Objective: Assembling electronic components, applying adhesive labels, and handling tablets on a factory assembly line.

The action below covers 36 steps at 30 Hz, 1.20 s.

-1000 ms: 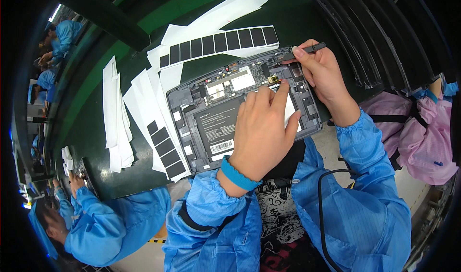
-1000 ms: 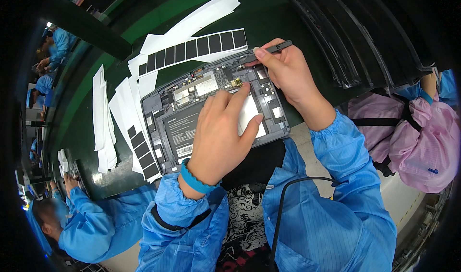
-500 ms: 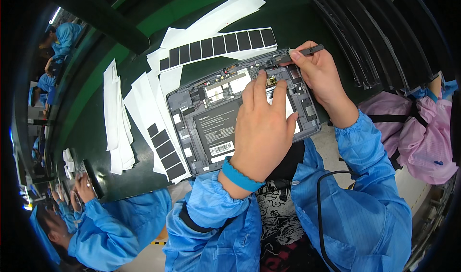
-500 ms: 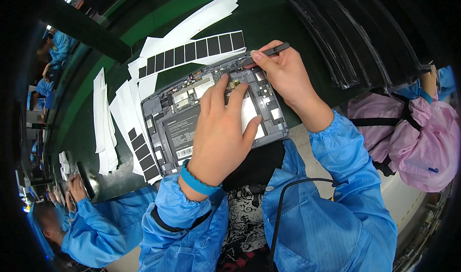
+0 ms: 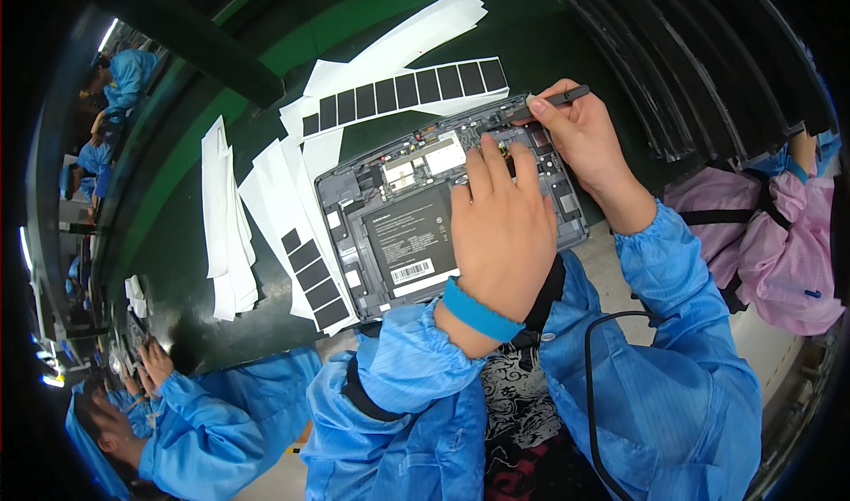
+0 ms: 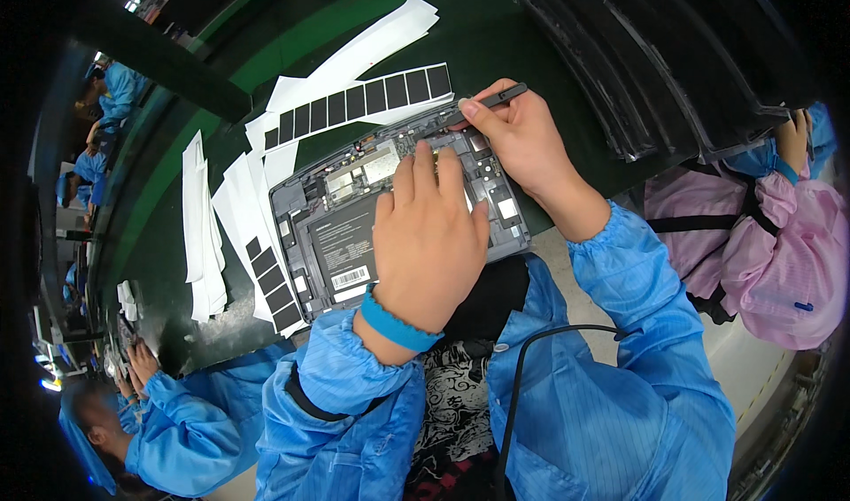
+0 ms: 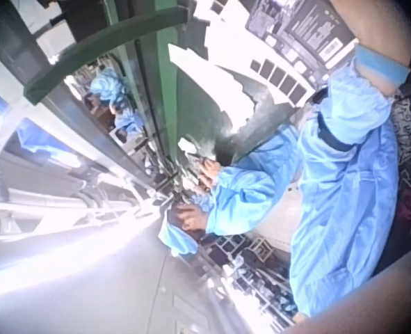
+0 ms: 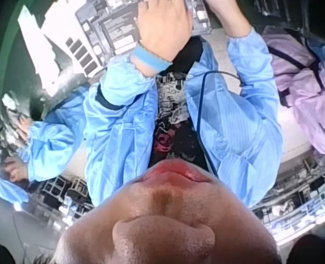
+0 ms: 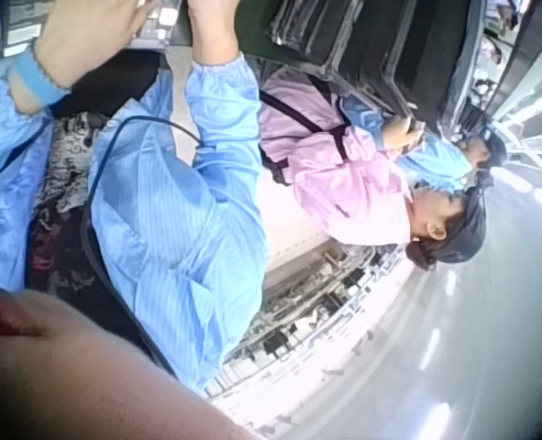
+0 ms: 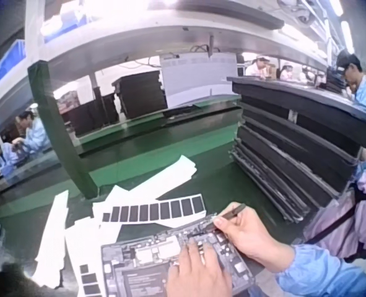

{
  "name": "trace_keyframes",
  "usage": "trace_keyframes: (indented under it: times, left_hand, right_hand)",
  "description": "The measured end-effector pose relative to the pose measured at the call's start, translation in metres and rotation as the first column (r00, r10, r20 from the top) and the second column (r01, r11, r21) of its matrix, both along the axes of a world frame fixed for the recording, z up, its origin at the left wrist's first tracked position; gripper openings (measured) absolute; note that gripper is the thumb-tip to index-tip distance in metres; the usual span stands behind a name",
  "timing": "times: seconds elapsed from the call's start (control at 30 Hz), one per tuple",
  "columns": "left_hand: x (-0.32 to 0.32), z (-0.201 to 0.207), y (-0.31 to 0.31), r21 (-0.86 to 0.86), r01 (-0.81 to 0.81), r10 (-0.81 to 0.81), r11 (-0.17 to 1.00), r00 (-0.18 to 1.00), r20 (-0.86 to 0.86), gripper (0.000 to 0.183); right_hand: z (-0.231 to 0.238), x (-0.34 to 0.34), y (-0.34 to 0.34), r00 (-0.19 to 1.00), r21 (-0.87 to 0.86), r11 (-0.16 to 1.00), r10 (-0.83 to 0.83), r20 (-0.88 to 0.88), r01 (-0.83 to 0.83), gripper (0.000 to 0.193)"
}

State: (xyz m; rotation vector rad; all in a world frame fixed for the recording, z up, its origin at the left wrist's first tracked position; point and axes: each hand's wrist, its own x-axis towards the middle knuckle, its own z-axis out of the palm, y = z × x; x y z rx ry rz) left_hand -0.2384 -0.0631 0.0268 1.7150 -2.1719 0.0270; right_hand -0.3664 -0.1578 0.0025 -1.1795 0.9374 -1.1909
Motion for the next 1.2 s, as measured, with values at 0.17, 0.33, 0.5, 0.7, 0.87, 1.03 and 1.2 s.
trace_keyframes:
  times: [0.17,0.33,0.5,0.7,0.87,1.03,1.2]
  left_hand:
    - [-0.008,-0.008,-0.001,-0.051,-0.073,0.072,0.996,0.997,-0.006,0.052]
    - [-0.014,-0.014,-0.007,-0.076,-0.115,0.116,0.991,0.993,0.016,0.051]
    - [-0.019,-0.013,-0.007,-0.091,-0.167,0.182,0.982,0.964,0.192,0.047]
    - [-0.002,0.0,-0.007,-0.052,-0.159,0.167,0.986,0.938,0.305,0.055]
    - [0.124,0.076,0.008,0.188,0.298,-0.221,0.936,0.912,-0.344,0.05]
    - [0.224,0.049,-0.033,0.267,0.069,-0.021,0.961,0.983,-0.18,0.044]
    - [0.238,-0.002,-0.064,0.223,0.179,-0.144,0.958,0.976,-0.164,0.051]
  right_hand:
    - [0.003,0.002,0.003,0.999,0.007,1.0,-0.013,-0.034,0.014,0.012]
    - [-0.014,0.001,-0.003,0.998,-0.077,0.996,-0.03,0.061,0.034,0.013]
    - [0.0,0.003,0.004,0.996,-0.083,0.993,-0.087,-0.024,0.084,0.018]
    - [0.001,0.007,0.005,0.982,-0.237,0.966,-0.134,-0.135,0.1,0.023]
    - [0.005,-0.005,-0.007,0.99,-0.207,0.968,-0.141,0.028,0.144,0.034]
    - [0.062,0.016,-0.021,0.99,-0.329,0.944,-0.03,-0.138,-0.017,0.038]
    - [0.088,0.101,-0.05,0.942,-0.159,0.934,0.296,-0.157,-0.319,0.029]
